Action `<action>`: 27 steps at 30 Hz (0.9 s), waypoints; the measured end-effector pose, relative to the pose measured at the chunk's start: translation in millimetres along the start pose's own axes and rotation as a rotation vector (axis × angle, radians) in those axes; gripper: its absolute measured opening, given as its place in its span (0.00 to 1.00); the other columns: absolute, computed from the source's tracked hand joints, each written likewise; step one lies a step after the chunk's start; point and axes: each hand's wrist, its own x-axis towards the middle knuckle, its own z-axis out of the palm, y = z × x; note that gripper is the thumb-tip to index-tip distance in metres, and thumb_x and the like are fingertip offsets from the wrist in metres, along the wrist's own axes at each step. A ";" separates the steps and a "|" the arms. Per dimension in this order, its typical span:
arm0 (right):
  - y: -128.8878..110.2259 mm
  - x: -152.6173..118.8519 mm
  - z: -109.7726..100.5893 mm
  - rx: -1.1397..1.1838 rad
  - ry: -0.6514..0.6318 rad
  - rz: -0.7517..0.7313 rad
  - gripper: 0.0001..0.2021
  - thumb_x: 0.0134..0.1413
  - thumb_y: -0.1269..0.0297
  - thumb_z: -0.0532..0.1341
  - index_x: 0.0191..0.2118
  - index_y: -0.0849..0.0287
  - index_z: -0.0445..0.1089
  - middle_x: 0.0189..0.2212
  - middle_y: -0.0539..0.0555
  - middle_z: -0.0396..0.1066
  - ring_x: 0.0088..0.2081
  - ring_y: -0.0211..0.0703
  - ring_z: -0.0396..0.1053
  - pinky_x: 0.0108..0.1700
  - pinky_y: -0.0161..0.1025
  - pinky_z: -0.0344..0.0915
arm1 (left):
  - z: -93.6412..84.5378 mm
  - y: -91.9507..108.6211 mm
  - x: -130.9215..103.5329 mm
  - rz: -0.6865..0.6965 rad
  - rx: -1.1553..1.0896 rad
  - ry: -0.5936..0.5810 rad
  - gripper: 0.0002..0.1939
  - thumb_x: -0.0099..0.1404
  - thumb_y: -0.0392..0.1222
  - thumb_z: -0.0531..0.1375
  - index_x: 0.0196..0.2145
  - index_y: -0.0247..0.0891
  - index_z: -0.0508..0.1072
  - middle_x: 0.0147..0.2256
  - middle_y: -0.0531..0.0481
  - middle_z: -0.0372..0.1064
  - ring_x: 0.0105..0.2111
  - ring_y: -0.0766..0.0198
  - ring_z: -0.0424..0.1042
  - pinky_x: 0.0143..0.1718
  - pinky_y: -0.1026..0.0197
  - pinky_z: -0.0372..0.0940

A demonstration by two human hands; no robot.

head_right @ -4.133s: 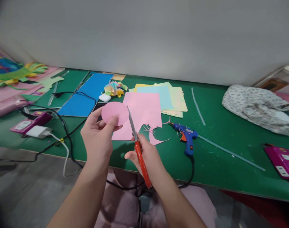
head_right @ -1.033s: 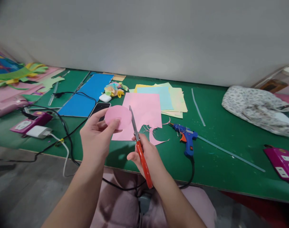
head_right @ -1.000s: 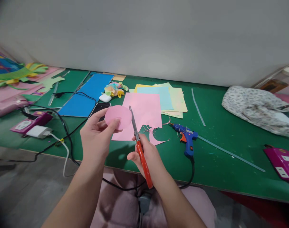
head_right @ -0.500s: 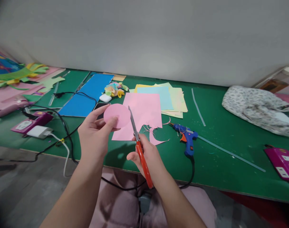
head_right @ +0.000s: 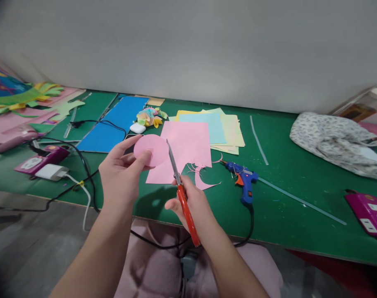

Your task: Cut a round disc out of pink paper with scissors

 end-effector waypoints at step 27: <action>3.6 2.4 0.6 0.069 0.010 0.012 0.42 0.39 0.20 0.56 0.46 0.54 0.66 0.25 0.46 0.61 0.25 0.37 0.56 0.25 0.34 0.54 | -5.6 0.1 5.0 0.007 0.005 -0.010 0.22 0.56 0.45 0.71 0.48 0.39 0.79 0.22 0.56 0.73 0.20 0.69 0.72 0.18 0.70 0.69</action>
